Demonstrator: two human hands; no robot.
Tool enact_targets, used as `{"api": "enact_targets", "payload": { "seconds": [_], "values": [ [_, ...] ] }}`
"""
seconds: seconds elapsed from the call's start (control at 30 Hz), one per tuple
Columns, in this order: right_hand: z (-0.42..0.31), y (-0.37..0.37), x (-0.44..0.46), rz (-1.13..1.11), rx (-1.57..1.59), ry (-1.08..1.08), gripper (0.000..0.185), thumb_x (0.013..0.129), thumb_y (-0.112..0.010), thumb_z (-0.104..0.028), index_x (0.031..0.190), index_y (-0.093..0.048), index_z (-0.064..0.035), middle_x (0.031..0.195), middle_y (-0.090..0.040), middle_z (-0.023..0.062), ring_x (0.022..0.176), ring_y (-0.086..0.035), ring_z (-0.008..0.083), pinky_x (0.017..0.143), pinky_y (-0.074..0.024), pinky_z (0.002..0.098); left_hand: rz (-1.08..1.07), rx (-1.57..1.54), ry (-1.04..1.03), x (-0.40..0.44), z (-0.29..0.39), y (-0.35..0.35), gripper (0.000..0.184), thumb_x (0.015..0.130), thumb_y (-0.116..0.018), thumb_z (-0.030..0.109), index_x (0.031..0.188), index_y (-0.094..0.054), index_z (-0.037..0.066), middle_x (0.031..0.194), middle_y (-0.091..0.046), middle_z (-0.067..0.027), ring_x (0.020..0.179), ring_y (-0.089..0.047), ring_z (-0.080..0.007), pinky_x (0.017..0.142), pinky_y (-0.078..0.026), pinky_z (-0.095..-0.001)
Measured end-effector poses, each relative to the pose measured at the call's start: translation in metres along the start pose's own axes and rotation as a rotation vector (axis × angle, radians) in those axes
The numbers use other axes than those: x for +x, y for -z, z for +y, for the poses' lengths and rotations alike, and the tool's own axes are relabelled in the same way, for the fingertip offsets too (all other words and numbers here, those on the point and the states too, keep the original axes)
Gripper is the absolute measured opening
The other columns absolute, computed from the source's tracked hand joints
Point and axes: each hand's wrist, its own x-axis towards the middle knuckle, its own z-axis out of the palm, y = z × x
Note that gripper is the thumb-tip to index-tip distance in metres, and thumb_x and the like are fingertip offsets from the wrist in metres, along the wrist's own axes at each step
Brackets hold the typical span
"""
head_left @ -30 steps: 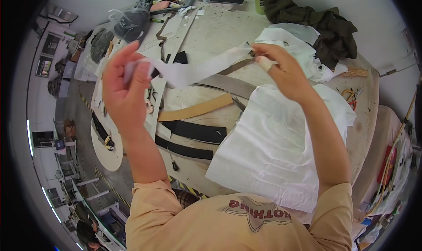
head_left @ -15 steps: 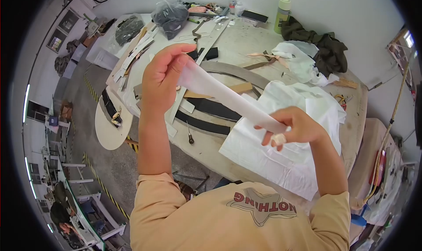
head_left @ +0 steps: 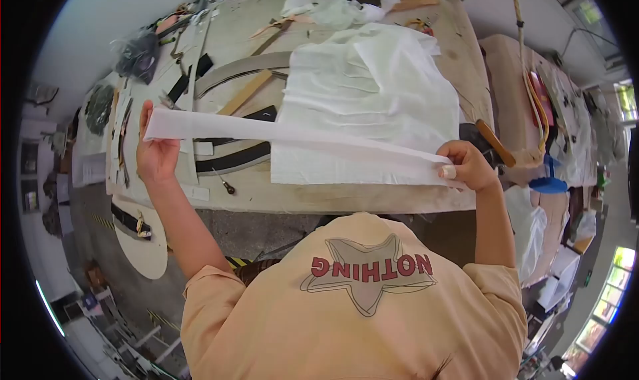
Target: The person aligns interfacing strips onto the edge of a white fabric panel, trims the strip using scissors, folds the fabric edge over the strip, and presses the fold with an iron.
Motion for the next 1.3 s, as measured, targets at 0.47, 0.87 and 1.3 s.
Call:
{"api": "enact_targets", "payload": {
  "seconds": [0.47, 0.87, 1.3],
  "values": [
    [0.110, 0.018, -0.026, 0.524, 0.634, -0.074, 0.017, 0.092, -0.070, -0.017, 0.102, -0.060, -0.0079, 0.084, -0.061, 0.0001, 0.068, -0.062, 0.0102, 0.069, -0.0586, 0.0323, 0.666, 0.047, 0.173, -0.054, -0.125, 0.031, 0.038, 0.096, -0.054, 0.000, 0.134, -0.054, 0.005, 0.125, -0.062, -0.0098, 0.108, -0.065, -0.0204, 0.071, -0.059, -0.0224],
    [0.171, 0.046, -0.016, 0.777, 0.466, -0.099, 0.016, 0.093, -0.068, -0.012, 0.107, -0.064, -0.0067, 0.094, -0.065, 0.0015, 0.076, -0.062, 0.0101, 0.076, -0.0559, 0.0269, 0.722, 0.223, 0.372, -0.097, -0.171, 0.069, 0.016, 0.092, -0.069, 0.014, 0.107, -0.068, 0.009, 0.093, -0.070, -0.0009, 0.082, -0.065, -0.0103, 0.062, -0.053, -0.0223],
    [0.161, 0.079, -0.036, 0.613, -0.619, 0.323, 0.023, 0.073, -0.064, 0.011, 0.089, -0.070, -0.0044, 0.101, -0.068, 0.0035, 0.096, -0.065, 0.0206, 0.080, -0.0516, 0.0288, 0.282, 0.730, 0.513, -0.081, -0.142, 0.091, 0.035, 0.091, -0.065, 0.003, 0.124, -0.056, 0.007, 0.106, -0.063, -0.0016, 0.093, -0.061, -0.0120, 0.079, -0.050, -0.0228]
  ]
}}
